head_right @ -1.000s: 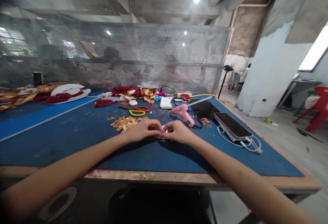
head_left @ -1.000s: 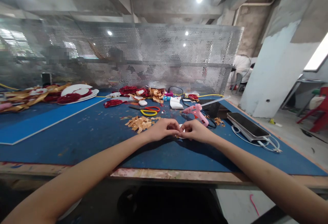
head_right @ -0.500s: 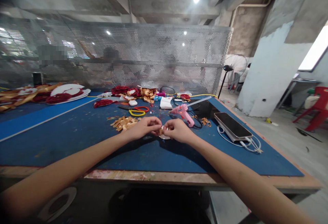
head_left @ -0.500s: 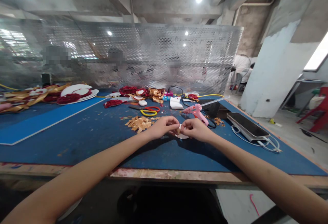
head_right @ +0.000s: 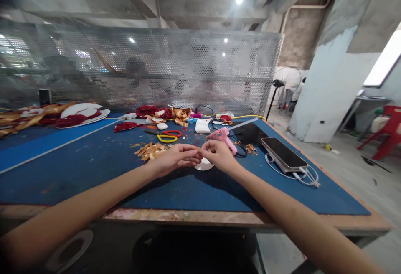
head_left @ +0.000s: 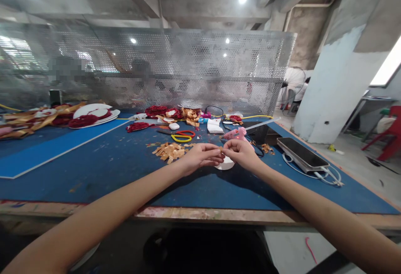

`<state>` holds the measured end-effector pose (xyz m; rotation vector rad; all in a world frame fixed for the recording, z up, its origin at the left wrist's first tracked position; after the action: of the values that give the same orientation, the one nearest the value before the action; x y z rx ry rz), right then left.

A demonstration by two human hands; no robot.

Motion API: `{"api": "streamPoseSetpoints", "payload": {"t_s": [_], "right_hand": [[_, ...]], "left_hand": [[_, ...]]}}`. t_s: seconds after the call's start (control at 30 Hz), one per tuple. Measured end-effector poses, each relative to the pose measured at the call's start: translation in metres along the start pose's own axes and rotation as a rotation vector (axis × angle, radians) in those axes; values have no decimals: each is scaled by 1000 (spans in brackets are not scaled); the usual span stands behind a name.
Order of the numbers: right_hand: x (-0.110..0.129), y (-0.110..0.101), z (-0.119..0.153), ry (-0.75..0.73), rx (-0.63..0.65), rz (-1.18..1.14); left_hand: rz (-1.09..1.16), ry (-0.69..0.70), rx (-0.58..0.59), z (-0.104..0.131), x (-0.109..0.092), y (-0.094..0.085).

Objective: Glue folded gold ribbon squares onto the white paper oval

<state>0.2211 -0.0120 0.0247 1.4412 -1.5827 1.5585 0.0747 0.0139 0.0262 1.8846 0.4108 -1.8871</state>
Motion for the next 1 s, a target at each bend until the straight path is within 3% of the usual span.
{"api": "streamPoseSetpoints", "payload": {"t_s": [0.43,0.63,0.73,0.93,1.0], "right_hand": [[2,3,1,17,31,-15],[0,-1,1,0,-40,-17],[3,-14,4,-54,-237,36],[11,-51,27,-200,-824,-4],[10,-60,32,-246,-937,-39]], "left_hand": [[-19,57,-143,0,1,-5],[-244,186,-312,1,-10,-16],[-226,175,-349,1,-12,-21],[-78,115,-389,0,-7,-28],[-42,108,-399,0,-5,-33]]}}
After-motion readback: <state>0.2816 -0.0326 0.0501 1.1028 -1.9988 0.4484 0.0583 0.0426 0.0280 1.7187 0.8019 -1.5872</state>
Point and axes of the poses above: each hand's wrist, its own z-axis away from the middle knuckle, its own y-axis out of the palm, x = y × z, the point moved 4 cm from there along -z, towards the middle knuckle, and after that the axes turned 13 degrees about x, right-handed, at the moved point
